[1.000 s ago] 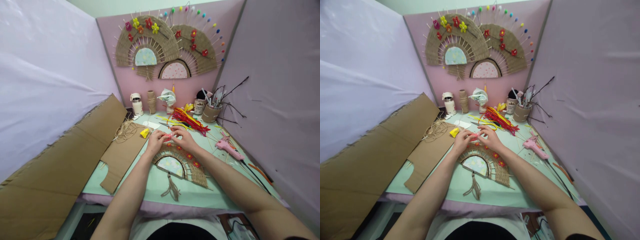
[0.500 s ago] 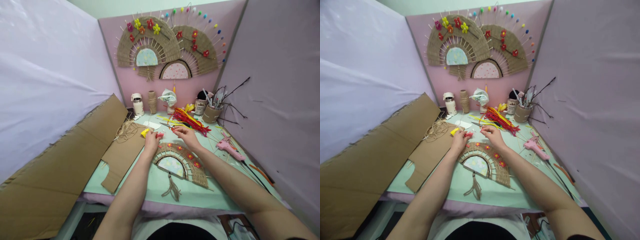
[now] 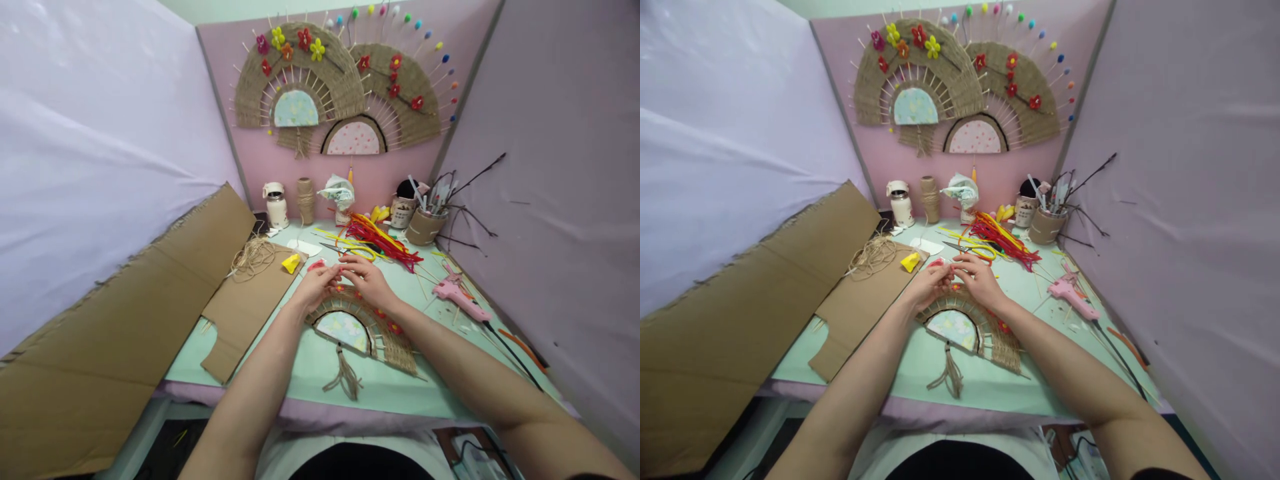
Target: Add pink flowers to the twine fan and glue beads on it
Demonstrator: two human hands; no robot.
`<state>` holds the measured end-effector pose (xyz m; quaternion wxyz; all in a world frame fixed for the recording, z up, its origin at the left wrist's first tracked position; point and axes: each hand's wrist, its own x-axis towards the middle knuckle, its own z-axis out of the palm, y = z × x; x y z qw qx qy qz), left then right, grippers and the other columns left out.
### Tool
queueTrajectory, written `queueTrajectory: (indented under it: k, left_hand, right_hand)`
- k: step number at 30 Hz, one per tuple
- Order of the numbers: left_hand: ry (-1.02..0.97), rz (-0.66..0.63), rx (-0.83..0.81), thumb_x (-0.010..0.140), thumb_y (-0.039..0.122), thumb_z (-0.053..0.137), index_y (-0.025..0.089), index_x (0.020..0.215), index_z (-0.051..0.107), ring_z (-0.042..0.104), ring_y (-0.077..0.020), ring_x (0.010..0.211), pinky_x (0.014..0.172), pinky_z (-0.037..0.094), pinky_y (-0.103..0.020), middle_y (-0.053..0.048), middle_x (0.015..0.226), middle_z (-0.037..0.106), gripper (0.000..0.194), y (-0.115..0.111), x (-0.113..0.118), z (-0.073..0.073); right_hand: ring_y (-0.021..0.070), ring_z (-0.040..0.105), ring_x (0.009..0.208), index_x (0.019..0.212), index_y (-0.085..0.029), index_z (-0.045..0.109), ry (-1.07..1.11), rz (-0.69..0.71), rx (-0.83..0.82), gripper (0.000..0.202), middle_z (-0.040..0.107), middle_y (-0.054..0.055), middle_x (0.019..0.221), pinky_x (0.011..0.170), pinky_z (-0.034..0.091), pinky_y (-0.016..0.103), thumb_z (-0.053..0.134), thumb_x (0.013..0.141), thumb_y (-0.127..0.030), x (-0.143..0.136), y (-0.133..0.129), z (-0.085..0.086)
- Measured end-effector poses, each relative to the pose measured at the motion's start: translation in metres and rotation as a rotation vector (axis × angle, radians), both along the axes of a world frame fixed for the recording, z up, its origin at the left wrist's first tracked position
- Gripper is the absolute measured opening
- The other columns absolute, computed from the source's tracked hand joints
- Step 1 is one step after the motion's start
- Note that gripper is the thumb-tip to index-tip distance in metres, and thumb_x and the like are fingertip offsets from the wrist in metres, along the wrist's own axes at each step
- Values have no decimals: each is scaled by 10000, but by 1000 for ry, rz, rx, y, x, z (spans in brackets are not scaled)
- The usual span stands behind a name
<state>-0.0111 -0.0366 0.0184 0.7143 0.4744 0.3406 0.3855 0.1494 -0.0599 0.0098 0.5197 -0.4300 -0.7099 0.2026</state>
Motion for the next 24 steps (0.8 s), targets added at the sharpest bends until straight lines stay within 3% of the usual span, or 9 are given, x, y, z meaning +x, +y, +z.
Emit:
queueTrajectory:
  k: [4, 8, 13, 18, 24]
  left_hand:
    - [-104, -24, -53, 605, 409, 814, 112, 675, 595, 455, -28, 529, 465, 345, -135, 33, 602, 516, 376, 2, -2, -1]
    - [-236, 31, -114, 607, 236, 832, 94, 773, 661, 516, -23, 579, 488, 388, -104, 7, 678, 589, 277, 6, -5, 1]
    - [-266, 80, -173, 670, 36, 743, 102, 872, 687, 617, -58, 687, 618, 488, -138, -50, 817, 684, 219, 7, -9, 2]
    - [-252, 45, -113, 669, 94, 768, 125, 1007, 667, 629, -82, 686, 644, 490, -187, -42, 804, 703, 354, 7, -7, -5]
    - [-168, 52, -58, 597, 248, 838, 125, 927, 686, 611, -85, 664, 662, 469, -214, -30, 775, 686, 383, 6, -5, -7]
  right_hand:
    - [215, 549, 1133, 1059, -266, 707, -145, 71, 71, 267, 625, 78, 1190, 1002, 422, 427, 474, 928, -272, -3, -6, 3]
    - [197, 590, 1036, 1203, -263, 623, -86, 35, 54, 314, 576, 95, 1251, 928, 479, 403, 465, 931, -283, -2, -6, 6]
    - [203, 582, 1003, 1051, -225, 669, -46, -10, 57, 217, 609, 97, 1136, 763, 522, 334, 534, 900, -303, 0, -5, 7]
    - [190, 584, 888, 996, -224, 672, -127, -13, 139, 170, 622, 83, 1024, 710, 518, 327, 584, 874, -302, -2, -8, 6]
    - [201, 590, 931, 923, -230, 684, -192, -41, 252, 129, 629, 71, 958, 835, 493, 379, 561, 886, -248, -2, -10, 7]
